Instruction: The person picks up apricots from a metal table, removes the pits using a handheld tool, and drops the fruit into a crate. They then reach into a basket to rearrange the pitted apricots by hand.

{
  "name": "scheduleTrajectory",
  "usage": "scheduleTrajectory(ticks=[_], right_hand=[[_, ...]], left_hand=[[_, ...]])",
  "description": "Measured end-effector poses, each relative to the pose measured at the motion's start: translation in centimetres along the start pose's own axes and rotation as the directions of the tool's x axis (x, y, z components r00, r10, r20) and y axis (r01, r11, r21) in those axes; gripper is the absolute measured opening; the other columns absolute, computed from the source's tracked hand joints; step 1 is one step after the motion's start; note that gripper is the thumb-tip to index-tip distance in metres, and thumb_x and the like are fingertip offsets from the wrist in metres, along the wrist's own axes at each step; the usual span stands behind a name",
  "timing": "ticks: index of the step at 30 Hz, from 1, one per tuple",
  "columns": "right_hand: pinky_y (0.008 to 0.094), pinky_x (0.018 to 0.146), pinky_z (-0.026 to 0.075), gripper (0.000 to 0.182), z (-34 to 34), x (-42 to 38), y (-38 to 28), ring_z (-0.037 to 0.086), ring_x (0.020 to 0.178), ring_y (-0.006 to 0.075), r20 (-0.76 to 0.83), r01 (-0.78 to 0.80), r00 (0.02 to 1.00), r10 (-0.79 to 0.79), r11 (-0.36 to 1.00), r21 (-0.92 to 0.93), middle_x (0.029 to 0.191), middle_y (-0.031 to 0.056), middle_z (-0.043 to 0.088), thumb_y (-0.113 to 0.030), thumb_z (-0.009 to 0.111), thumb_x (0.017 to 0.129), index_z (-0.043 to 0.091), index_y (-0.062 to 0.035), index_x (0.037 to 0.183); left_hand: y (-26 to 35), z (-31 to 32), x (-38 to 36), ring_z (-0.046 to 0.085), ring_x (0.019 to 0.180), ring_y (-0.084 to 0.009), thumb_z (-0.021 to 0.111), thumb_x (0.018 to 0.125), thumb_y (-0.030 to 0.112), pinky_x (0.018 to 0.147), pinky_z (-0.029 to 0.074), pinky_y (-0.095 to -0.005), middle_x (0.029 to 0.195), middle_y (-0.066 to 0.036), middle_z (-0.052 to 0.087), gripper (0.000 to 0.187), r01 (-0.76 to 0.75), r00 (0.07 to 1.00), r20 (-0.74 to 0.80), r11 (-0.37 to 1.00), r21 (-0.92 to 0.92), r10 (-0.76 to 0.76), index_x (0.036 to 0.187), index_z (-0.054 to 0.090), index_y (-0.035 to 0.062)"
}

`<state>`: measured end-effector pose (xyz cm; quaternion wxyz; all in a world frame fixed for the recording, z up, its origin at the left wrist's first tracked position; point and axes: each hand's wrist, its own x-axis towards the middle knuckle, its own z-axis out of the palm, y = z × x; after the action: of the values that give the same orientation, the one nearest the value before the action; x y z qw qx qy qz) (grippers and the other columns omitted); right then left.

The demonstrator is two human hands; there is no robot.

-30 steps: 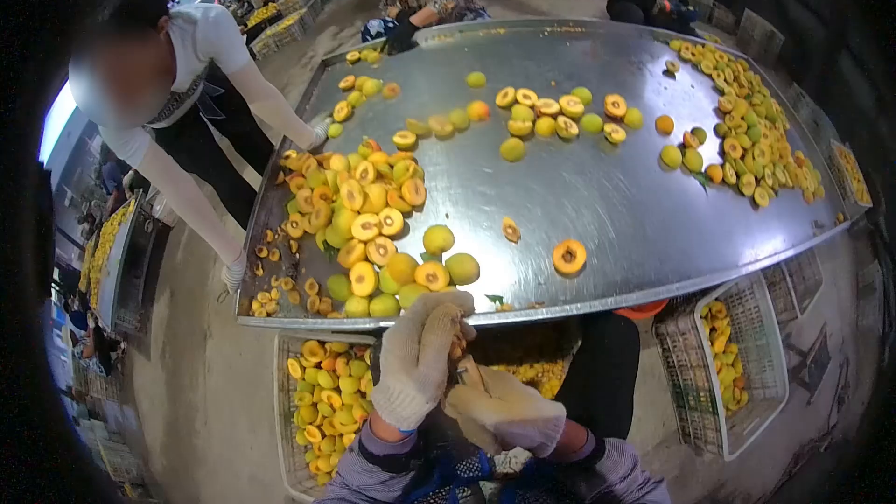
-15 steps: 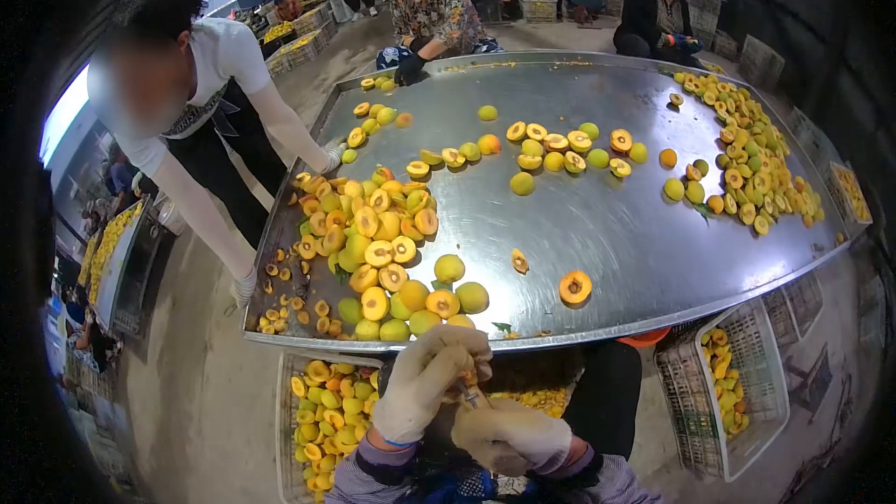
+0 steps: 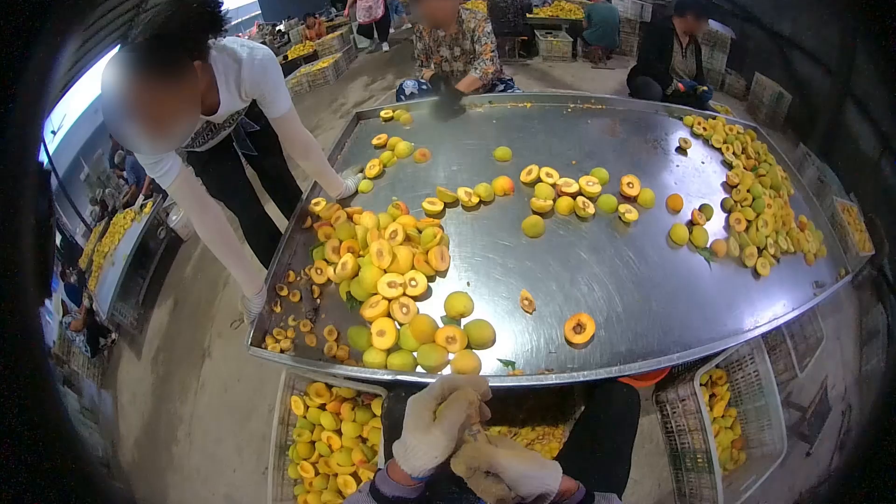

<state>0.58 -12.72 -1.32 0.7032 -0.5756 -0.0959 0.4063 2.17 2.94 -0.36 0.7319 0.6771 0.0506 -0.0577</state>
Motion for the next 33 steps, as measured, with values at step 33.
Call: scheduleTrajectory(ticks=[33], right_hand=[[0.0317,0.06,0.049,0.005,-2.8,-1.1,3.9,0.062,0.065,0.0236,0.153,0.411,0.903,-0.402,0.699,-0.586,0.066,0.0074,0.057,-0.005,0.062,0.082,0.061,-0.0052,0.077]], left_hand=[[-0.7,1.9,0.4,0.061,0.072,-0.0103,0.051,0.098,0.028,0.066,0.05,-0.025,0.084,-0.005,0.063,0.033,0.128,0.992,0.025,0.989,-0.08,-0.127,0.109,0.062,-0.0002]])
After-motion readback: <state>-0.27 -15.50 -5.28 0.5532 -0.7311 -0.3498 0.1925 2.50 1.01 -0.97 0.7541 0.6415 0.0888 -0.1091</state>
